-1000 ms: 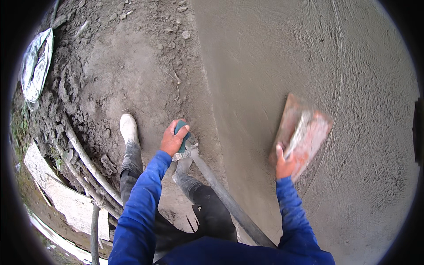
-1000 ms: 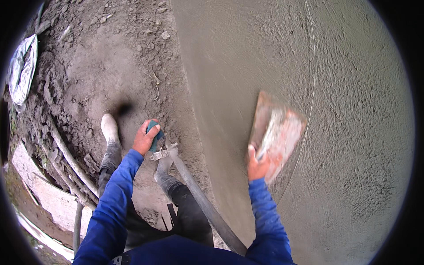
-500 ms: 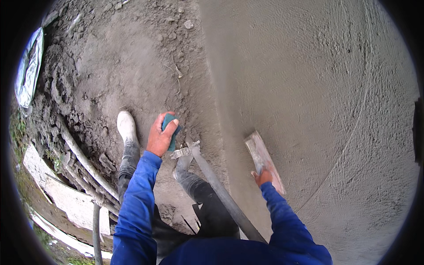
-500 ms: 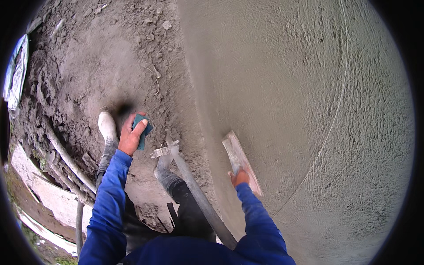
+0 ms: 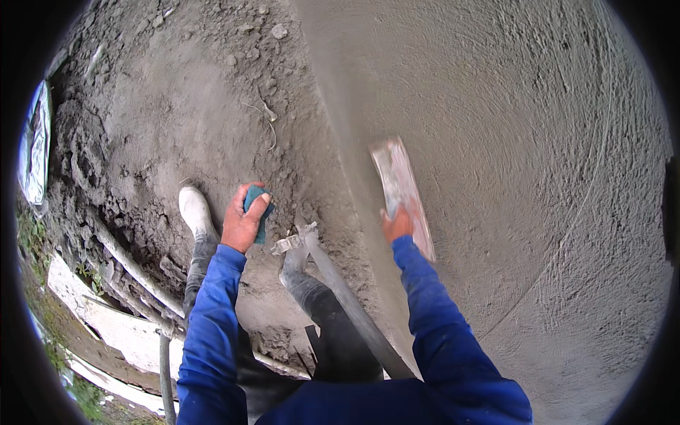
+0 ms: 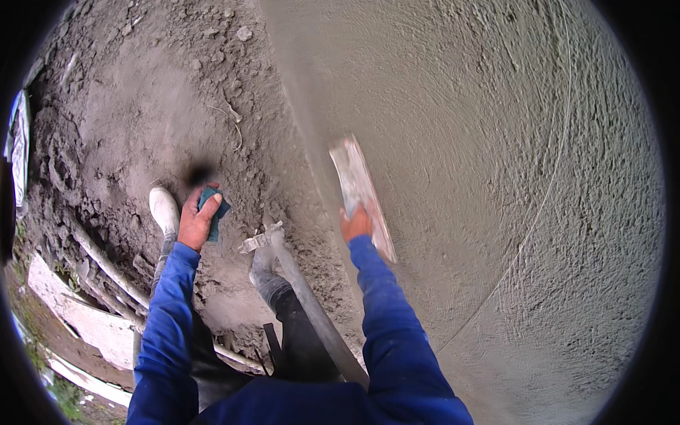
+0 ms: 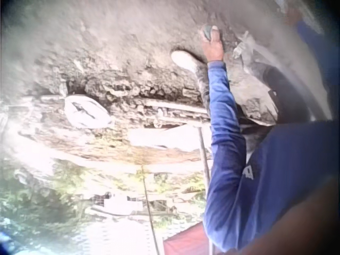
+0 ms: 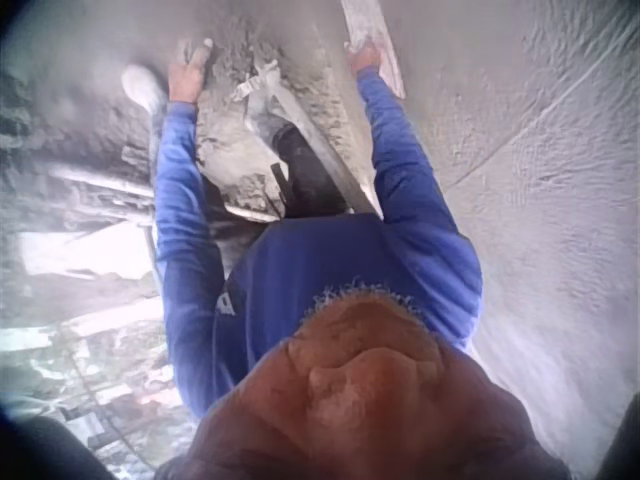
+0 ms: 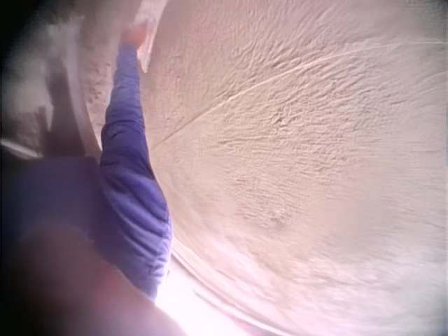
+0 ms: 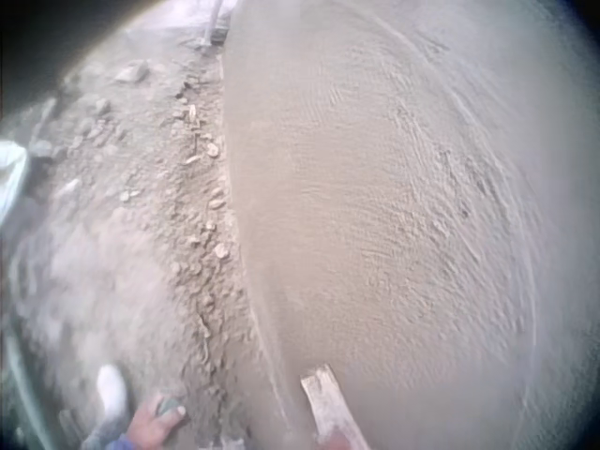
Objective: The person smooths a freshly poured concrete surface using a trowel and sponge. They repeatedly level and finish the wet concrete along a linear section, occasionally using a sponge to refine the edge.
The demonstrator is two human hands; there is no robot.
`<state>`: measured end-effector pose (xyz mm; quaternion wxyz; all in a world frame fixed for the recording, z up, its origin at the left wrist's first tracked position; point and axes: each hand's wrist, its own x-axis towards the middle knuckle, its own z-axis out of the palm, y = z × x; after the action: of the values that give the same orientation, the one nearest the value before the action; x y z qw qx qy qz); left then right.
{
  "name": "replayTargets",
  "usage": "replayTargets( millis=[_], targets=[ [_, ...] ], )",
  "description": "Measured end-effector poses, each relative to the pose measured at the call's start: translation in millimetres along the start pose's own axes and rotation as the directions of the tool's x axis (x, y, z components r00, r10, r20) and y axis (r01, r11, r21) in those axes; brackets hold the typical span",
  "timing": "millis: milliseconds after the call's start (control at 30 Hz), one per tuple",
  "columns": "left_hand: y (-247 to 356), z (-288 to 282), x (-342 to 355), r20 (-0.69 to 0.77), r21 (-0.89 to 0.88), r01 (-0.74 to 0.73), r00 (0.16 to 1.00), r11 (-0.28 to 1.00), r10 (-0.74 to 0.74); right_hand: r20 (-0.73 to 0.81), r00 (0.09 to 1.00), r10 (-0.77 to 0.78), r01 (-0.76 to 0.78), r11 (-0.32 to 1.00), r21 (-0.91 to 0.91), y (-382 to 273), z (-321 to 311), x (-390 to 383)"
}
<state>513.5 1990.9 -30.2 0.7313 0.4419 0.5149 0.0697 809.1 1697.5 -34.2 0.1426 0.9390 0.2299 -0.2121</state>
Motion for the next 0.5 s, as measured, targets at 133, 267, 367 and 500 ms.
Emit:
replayTargets(
  millis=[133,267,367,500],
  targets=[
    [-44,-15,-7,-0.078,0.017,0.019,0.997,1.000,-0.018,-0.055,0.990,-0.133,0.126,0.985,-0.114,65,-69,-106],
    [-37,0,-7,-0.012,0.116,0.004,1.000,0.993,-0.003,-0.352,0.921,-0.169,0.268,0.929,0.256,-45,-161,-57],
    [-13,19,3,0.049,0.115,0.022,0.998,0.993,-0.028,-0.491,0.856,-0.163,0.251,0.961,0.119,-129,-149,40],
    [-3,11,18,0.043,0.159,-0.056,0.998,0.986,0.050,0.026,0.999,-0.045,0.041,0.990,0.134,-142,-75,81]
  ],
)
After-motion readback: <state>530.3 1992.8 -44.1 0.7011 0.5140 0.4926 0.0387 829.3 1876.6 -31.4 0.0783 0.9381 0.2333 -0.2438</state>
